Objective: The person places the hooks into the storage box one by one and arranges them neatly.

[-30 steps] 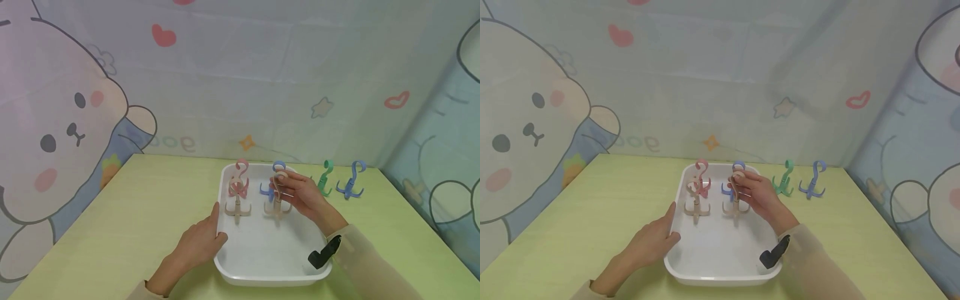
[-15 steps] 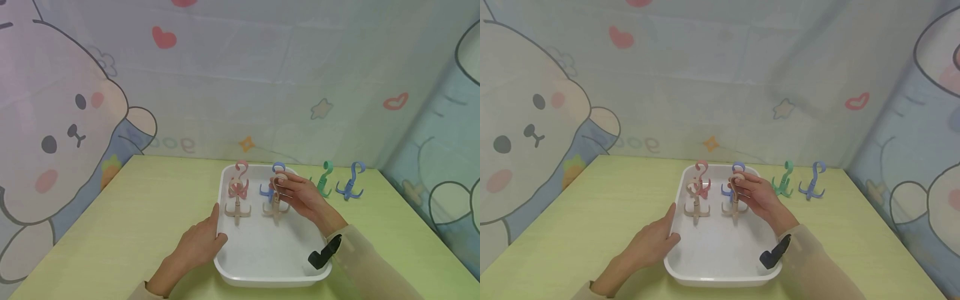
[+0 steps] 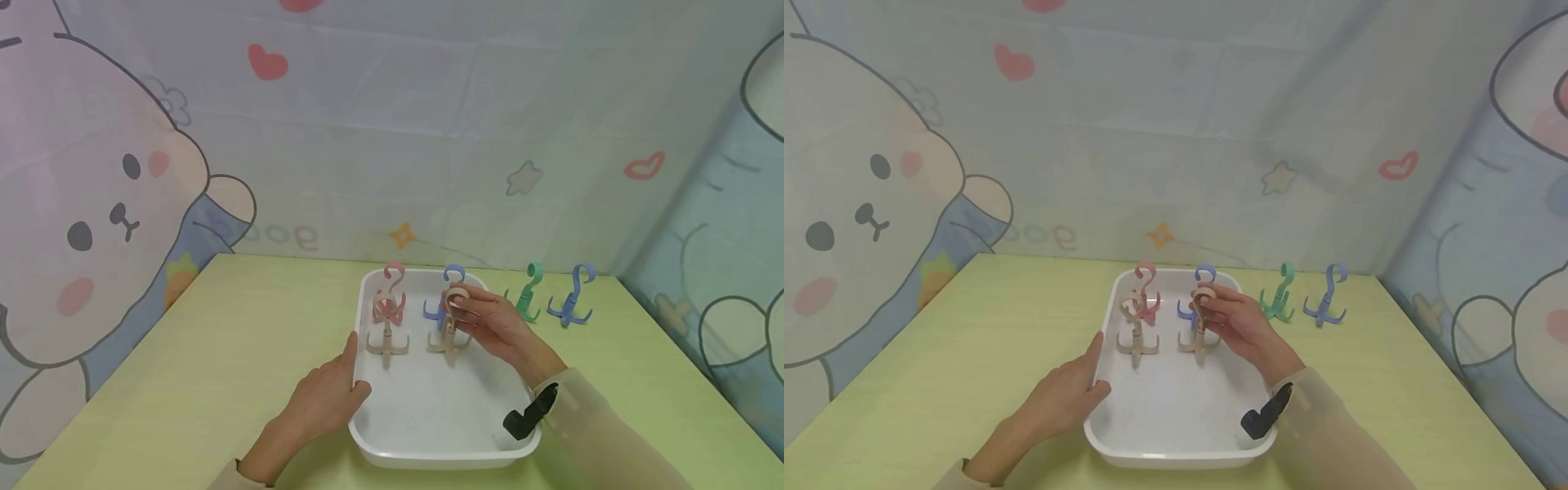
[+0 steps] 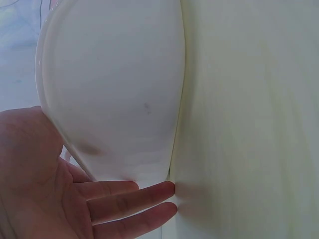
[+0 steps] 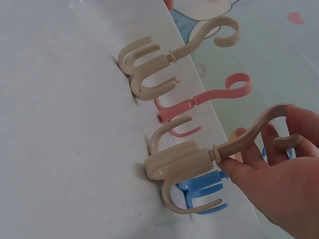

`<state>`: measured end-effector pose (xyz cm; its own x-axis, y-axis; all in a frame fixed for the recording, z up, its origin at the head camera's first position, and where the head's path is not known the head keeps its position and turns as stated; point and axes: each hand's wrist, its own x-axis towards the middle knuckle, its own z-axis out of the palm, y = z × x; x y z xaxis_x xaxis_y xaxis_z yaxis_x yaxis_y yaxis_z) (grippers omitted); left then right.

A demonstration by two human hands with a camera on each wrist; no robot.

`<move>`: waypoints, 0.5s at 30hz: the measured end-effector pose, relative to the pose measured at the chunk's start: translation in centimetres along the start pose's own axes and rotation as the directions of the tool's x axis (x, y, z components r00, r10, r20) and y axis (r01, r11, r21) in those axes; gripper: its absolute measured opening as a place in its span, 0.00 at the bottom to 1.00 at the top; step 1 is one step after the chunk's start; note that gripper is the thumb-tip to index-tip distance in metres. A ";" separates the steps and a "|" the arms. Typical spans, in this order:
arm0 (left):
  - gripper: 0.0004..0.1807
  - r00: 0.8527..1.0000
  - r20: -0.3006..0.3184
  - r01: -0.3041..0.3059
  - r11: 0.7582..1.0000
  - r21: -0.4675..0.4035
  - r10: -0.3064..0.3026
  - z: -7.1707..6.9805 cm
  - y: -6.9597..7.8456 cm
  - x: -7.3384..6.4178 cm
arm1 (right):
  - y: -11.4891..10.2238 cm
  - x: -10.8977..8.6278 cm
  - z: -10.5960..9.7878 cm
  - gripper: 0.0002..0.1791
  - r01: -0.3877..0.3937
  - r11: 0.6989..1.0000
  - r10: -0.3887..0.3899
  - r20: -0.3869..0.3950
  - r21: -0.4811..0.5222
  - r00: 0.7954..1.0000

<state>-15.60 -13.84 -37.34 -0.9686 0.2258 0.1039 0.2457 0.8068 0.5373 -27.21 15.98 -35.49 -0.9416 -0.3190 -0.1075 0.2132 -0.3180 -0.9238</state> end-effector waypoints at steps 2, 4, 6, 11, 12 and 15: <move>0.45 1.000 -0.001 -0.001 1.000 0.001 0.001 0.0 0.0 0.0 | 0.0 0.0 -0.1 0.13 0.000 1.000 0.000 0.009 0.006 1.000; 0.45 1.000 0.000 0.000 1.000 0.000 0.000 0.0 0.0 0.1 | 0.1 0.0 -0.1 0.14 0.002 1.000 -0.002 0.015 0.006 1.000; 0.45 1.000 0.002 0.002 1.000 -0.001 -0.002 0.0 -0.1 0.1 | 0.1 0.1 -0.1 0.15 0.003 1.000 -0.003 0.019 0.001 1.000; 0.45 1.000 0.007 0.008 1.000 -0.013 -0.008 0.0 0.0 0.1 | 0.2 0.1 -0.1 0.22 0.003 1.000 -0.002 0.026 -0.031 1.000; 0.45 1.000 0.007 0.007 1.000 -0.016 -0.007 0.0 0.0 0.1 | 0.2 0.0 -0.1 0.23 0.001 0.999 0.000 0.030 -0.037 1.000; 0.45 1.000 0.006 0.004 1.000 -0.023 -0.004 0.0 0.1 0.1 | 0.0 -0.1 0.0 0.25 -0.005 0.999 0.006 0.026 -0.044 1.000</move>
<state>-15.64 -13.77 -37.29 -0.9694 0.2258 0.0964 0.2405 0.7951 0.5568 -27.15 15.98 -35.49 -0.9334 -0.3436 -0.1036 0.2060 -0.2765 -0.9387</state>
